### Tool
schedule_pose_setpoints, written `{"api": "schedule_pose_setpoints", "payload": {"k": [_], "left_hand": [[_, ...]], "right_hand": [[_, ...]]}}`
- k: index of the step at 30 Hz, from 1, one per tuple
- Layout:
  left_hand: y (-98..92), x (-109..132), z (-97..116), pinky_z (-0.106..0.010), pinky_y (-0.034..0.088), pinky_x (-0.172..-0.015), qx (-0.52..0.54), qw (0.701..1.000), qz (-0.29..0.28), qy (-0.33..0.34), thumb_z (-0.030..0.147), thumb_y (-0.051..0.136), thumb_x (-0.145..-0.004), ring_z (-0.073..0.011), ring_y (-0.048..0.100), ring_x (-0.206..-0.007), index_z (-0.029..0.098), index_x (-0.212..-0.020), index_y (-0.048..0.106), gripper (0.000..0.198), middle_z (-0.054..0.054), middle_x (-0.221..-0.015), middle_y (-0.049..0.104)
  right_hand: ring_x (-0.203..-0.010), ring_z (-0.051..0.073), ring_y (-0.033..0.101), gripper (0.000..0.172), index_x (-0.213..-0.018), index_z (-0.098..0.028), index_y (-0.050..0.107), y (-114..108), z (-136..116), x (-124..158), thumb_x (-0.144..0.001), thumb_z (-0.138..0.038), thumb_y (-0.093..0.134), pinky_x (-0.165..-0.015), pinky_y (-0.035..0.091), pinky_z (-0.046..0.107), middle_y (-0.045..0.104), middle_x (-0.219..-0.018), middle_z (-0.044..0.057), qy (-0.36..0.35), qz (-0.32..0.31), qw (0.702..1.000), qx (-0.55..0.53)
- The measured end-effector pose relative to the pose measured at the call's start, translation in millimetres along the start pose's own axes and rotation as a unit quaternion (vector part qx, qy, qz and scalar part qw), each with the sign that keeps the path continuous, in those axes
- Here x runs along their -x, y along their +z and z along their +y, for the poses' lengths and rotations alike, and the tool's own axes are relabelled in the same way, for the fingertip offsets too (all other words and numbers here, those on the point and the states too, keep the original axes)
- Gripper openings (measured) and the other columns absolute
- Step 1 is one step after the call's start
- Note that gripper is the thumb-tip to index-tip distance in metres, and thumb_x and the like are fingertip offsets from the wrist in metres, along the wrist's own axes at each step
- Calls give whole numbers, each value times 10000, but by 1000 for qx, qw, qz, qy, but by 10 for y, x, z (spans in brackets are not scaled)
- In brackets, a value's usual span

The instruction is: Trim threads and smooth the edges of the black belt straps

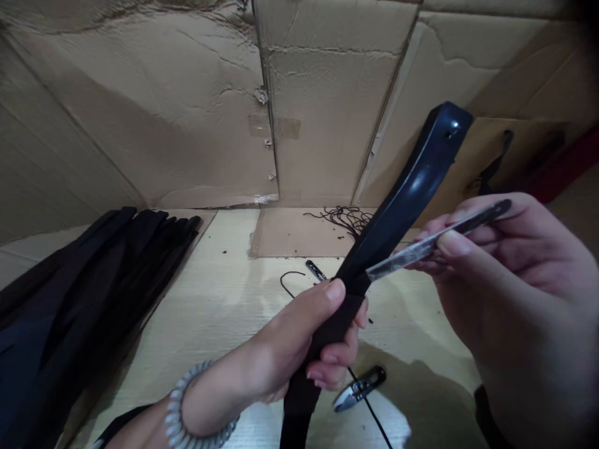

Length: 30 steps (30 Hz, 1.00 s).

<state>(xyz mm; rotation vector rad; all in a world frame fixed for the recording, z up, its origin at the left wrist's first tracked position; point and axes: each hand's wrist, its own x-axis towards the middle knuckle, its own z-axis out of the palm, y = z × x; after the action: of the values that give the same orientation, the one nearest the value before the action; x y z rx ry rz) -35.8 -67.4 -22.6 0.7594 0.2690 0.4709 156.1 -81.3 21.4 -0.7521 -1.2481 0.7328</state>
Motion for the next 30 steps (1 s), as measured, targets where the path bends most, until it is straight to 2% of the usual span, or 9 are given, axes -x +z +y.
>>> {"api": "schedule_pose_setpoints", "payload": {"k": [4, 14, 23, 30], "left_hand": [[3, -6, 5, -149, 240, -435, -13, 1000, -10, 1, 625, 486, -915, -22, 236, -417, 198, -890, 496, 428, 87, -565, 362], [32, 4, 20, -149, 226, -438, -3, 1000, -4, -3, 616, 497, -914, -22, 227, -421, 197, -897, 499, 419, 88, -569, 360], [12, -12, 22, -150, 232, -434, -22, 1000, -6, -5, 632, 447, -925, -28, 217, -413, 202, -892, 493, 433, 92, -558, 345], [-38, 11, 37, -144, 234, -427, 9, 1000, -25, -10, 603, 446, -941, -24, 219, -411, 193, -916, 494, 414, 88, -576, 357]], "right_hand": [[-734, 66, 680, 189, -943, -192, 655, 41, -6, 30, -870, -19, 628, -705, 599, 130, 680, -830, -47, -19, 27, 999, -6], [-727, 76, 683, 170, -954, -201, 657, 42, -19, 46, -876, -50, 652, -708, 599, 135, 680, -806, -53, -14, 0, 1000, 6], [-713, 61, 680, 174, -943, -253, 674, 51, -63, 59, -867, -95, 675, -673, 578, 81, 685, -819, -54, -9, 4, 996, 88], [-629, 32, 580, 131, -882, -241, 714, 49, -43, -147, -816, -134, 751, -542, 478, 39, 644, -735, -59, -6, -65, 990, 126]]}}
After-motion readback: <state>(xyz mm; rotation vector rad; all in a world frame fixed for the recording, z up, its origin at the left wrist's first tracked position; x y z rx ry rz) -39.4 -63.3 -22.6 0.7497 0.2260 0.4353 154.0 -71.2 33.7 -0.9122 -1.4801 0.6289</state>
